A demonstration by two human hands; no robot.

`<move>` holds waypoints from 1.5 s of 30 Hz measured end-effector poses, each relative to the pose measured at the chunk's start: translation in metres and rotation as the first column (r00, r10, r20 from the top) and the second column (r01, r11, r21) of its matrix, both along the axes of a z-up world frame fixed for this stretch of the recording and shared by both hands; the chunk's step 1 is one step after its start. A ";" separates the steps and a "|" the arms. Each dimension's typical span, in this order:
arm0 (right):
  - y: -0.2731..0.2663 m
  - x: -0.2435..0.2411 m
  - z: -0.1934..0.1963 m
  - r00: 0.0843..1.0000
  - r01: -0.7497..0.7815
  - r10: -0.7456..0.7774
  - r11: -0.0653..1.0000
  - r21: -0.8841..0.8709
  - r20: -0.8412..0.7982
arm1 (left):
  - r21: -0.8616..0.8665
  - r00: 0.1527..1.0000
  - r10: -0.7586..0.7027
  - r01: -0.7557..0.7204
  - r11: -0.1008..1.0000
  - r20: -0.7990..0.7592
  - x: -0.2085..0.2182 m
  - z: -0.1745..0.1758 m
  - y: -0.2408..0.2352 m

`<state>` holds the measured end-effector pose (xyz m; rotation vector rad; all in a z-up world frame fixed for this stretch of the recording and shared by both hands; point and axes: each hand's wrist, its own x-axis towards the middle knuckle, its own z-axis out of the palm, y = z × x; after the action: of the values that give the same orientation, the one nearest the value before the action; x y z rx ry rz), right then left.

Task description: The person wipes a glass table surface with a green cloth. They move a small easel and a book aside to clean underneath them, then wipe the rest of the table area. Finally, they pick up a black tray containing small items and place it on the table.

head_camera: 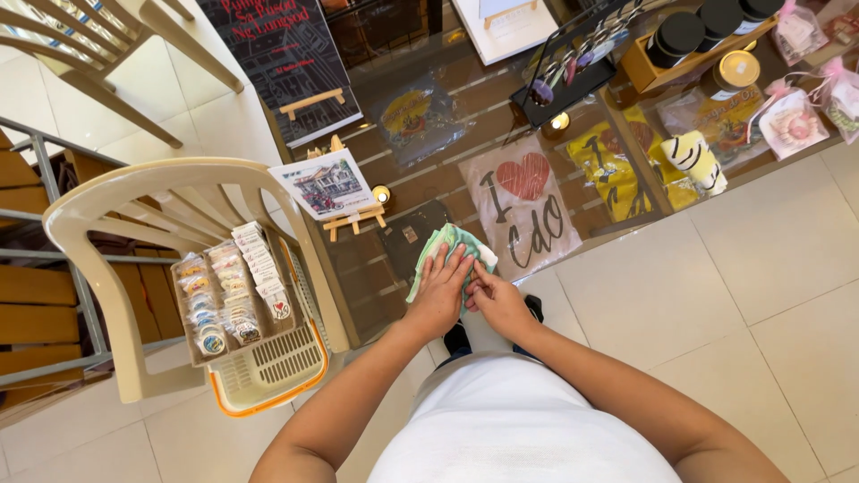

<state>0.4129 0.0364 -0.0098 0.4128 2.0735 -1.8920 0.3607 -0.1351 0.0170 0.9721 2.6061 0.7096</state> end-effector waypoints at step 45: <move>0.332 -0.181 0.000 0.954 0.300 -0.300 0.953 -0.049 0.002 | -0.108 0.983 -0.183 0.181 0.978 -0.009 -0.211 -0.031 0.357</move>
<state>0.2318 0.3682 -0.0102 0.7487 2.0580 -2.1071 0.1499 0.2215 -0.0138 1.1702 2.5002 0.5125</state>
